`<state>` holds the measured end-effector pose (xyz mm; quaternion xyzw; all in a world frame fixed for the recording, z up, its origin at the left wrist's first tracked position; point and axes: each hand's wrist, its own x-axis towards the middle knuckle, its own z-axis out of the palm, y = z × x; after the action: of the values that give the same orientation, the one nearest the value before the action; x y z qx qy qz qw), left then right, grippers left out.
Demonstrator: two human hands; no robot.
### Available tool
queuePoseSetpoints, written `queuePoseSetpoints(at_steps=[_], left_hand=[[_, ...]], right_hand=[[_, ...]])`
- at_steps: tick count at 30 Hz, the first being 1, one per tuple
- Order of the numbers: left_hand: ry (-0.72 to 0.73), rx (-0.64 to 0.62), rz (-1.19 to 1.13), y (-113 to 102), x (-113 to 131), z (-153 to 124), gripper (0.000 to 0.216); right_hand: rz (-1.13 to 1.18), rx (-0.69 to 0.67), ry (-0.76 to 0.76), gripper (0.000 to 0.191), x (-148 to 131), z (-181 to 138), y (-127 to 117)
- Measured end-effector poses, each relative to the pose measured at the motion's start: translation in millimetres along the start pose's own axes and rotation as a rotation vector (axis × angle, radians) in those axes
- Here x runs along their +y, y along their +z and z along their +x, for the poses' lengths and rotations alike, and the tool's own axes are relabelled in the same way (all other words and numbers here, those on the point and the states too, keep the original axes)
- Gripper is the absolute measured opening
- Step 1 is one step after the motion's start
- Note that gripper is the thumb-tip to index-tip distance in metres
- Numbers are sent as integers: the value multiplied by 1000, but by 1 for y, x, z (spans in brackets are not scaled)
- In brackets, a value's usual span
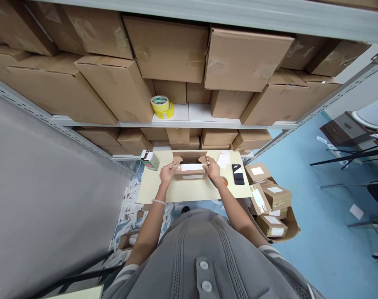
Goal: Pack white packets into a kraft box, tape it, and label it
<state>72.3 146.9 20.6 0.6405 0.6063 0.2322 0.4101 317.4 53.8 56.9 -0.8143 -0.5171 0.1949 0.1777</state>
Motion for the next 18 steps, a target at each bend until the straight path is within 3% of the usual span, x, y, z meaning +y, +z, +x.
queuePoseSetpoints(at_steps=[4,7,11,18], left_hand=[[-46,97,-38,10,-1,-9,37],[-32,113,-29,11,3,-12,62],[6,87,13,5,13,-14,86],[110,94,139,3,18,-24,63]], right_hand=[[-108,85,53,87,-14,1,2],[-217,110,-3,97,-23,6,-3],[-279,21,-85,87,-27,9,-5],[-225,52,-72,58,-22,-13,11]])
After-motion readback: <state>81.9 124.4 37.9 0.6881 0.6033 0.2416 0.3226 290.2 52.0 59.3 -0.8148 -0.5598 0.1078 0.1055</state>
